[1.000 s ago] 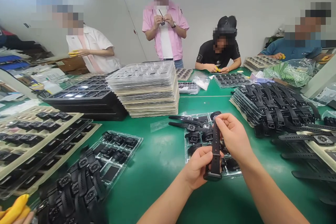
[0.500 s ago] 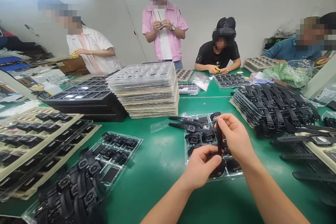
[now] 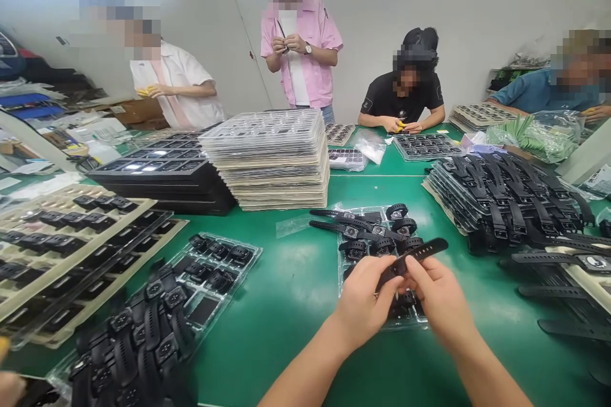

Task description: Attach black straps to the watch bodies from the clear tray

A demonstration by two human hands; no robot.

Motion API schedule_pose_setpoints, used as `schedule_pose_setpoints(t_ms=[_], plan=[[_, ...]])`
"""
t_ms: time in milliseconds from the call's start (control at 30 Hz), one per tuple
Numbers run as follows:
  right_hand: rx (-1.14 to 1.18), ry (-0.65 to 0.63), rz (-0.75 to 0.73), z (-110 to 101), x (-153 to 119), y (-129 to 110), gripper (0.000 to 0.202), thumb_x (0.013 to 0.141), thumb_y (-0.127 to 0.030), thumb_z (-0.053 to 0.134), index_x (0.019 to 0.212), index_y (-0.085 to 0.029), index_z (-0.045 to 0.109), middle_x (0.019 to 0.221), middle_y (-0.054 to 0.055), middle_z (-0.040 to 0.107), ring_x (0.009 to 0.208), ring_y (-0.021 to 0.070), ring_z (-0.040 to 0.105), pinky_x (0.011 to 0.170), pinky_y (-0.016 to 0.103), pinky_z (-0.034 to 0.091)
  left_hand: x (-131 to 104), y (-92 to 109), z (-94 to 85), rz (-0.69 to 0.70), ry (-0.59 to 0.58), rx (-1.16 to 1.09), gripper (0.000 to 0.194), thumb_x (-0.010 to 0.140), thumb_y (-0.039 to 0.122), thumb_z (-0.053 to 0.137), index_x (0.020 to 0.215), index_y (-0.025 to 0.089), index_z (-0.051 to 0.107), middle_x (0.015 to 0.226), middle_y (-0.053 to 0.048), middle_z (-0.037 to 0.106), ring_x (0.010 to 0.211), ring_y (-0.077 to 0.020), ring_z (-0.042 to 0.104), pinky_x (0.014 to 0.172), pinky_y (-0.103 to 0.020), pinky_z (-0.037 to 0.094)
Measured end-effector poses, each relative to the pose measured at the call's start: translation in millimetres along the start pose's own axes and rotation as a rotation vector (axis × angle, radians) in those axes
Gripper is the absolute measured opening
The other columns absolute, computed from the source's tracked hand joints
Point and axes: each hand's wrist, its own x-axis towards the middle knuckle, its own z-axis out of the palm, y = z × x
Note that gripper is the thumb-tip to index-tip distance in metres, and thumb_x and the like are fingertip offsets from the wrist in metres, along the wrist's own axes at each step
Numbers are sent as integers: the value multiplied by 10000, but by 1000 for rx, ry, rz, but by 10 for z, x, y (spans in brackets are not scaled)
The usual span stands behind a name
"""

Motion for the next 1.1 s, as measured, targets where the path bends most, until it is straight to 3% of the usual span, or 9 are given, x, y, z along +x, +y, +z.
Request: schedule_pose_setpoints(t_ms=[100,233,533,667,733,800,867,967,1100], plan=[[198,30,58,55,20,-8,398,790,-561,815,868,-184,714,750,31,685,638,158,580,569,265,496,14,0,-7,68,32,-42,304,961,148,597,1261,190,566,1019,-83,736,861,-181,682,761,-290,589],[270,45,69,108,-28,-51,360,797,-526,824,831,-191,696,729,15,660,629,152,572,555,258,496,23,-13,-3,198,86,-28,281,953,107,602,1216,205,602,888,-49,734,790,-172,666,713,-289,575],[191,67,26,133,-99,-29,319,880,-525,736,872,-213,674,740,24,691,617,189,606,585,313,533,-18,-16,-35,268,139,113,365,961,120,568,1303,237,615,923,-76,722,751,-175,650,636,-292,565],[-20,67,-70,71,-124,-4,334,968,-523,618,886,-209,701,796,48,692,670,199,612,657,333,548,-3,6,-39,240,126,106,318,940,92,577,1220,210,670,877,-77,729,723,-178,638,621,-292,538],[-208,6,-208,30,-132,-14,306,994,-483,585,949,-227,746,892,64,695,801,227,638,759,352,550,12,33,-45,139,109,13,271,930,84,592,1145,206,704,901,-79,750,758,-183,663,669,-298,551],[-376,-86,-347,-10,-127,-23,228,977,-419,626,1094,-280,764,1084,71,688,1010,257,637,903,371,526,35,64,-56,-50,77,-148,207,928,113,606,1064,207,730,931,-73,766,808,-188,691,732,-304,568],[-457,-159,-401,-44,-110,-18,283,952,-368,666,1228,-346,724,1224,55,657,1136,264,609,982,380,503,60,87,-67,-273,39,-314,139,916,160,625,964,201,749,912,-61,769,822,-190,699,766,-304,571],[-510,-168,-370,-86,-91,6,377,939,-322,674,1313,-370,667,1110,40,673,1024,242,631,917,370,537,86,82,-57,-550,50,-547,104,866,260,700,815,177,739,824,-43,740,770,-177,671,739,-287,555],[-591,-137,-378,-111,-120,20,399,911,-238,644,1300,-329,666,884,18,603,833,218,598,800,352,557,82,23,-5,-774,139,-864,308,757,427,831,772,156,687,734,-4,660,647,-113,572,625,-227,481]])
